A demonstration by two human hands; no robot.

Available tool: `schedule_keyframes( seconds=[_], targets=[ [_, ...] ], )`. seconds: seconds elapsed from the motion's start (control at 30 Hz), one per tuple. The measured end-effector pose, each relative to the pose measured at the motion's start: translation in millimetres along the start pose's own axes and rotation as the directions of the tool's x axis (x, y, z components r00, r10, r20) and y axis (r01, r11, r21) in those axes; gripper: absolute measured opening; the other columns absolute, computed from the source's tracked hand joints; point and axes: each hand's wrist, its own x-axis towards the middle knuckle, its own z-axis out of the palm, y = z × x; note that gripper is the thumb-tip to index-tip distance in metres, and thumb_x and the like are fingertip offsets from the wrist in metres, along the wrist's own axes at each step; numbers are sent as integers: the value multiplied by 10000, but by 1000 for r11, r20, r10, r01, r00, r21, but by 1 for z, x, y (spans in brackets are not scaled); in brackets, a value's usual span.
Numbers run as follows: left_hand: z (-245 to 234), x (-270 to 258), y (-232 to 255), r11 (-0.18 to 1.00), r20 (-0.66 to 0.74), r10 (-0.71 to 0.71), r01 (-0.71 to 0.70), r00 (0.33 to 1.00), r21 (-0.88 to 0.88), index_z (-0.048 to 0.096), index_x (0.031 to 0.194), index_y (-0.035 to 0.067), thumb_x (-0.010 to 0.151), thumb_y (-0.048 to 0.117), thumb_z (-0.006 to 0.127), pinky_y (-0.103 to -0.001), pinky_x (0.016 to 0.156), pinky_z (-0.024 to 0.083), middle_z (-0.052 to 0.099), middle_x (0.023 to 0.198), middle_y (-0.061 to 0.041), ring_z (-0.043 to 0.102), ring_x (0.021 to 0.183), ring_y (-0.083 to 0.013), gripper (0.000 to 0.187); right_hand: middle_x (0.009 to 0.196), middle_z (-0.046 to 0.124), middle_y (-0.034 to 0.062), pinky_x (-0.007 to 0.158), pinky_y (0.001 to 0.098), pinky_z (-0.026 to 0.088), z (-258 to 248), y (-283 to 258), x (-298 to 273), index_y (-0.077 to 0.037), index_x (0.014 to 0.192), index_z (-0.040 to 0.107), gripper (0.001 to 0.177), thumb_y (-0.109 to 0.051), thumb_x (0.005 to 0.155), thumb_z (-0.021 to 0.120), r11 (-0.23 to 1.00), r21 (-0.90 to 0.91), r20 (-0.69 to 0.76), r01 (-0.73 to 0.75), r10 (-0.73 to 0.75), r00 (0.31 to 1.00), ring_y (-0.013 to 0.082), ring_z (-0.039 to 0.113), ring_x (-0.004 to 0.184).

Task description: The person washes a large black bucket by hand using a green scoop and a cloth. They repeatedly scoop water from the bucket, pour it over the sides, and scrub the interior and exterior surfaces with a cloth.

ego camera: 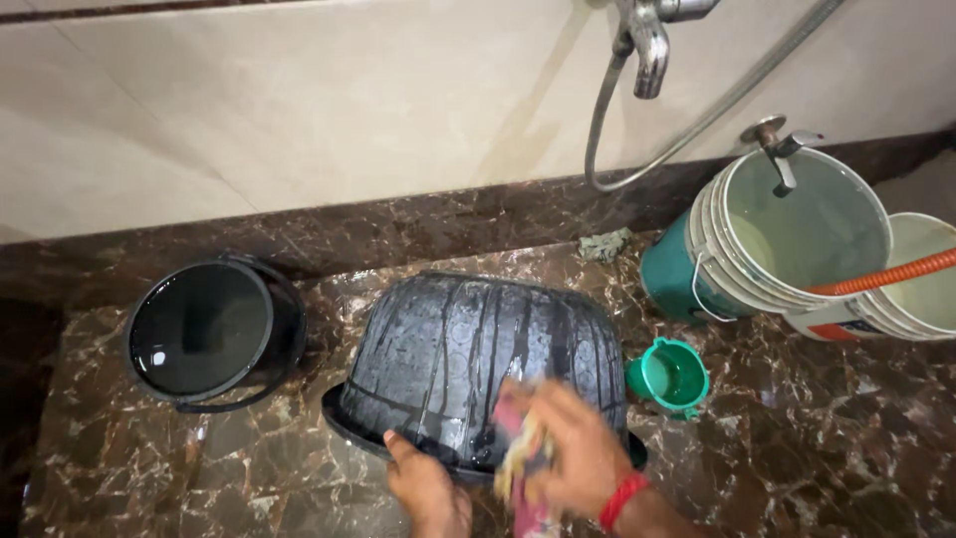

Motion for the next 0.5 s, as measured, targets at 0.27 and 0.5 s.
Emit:
schedule_keyframes(
  seconds=[0.27,0.5],
  targets=[
    [16,1,22,399,-67,571,-205,818,894,447,1469,-113,921,377,666,-586,1069,446,507,1406,-368,524,1275,-520,767,1595,269,224,1198,548,139,5,24,93,-177,1511,396,935,-310,686,814,919,-338,-68,-201,189,980,439,242,1466],
    [65,-19,53,-462,919,344,-816,195,346,374,1515,93,917,295,548,-609,1182,142,251,1627,-195,217,1496,-431,655,1564,325,257,1201,564,152,15,15,93,-114,1487,453,820,-299,750,761,956,-291,-112,-39,7,994,475,268,1454]
  ],
)
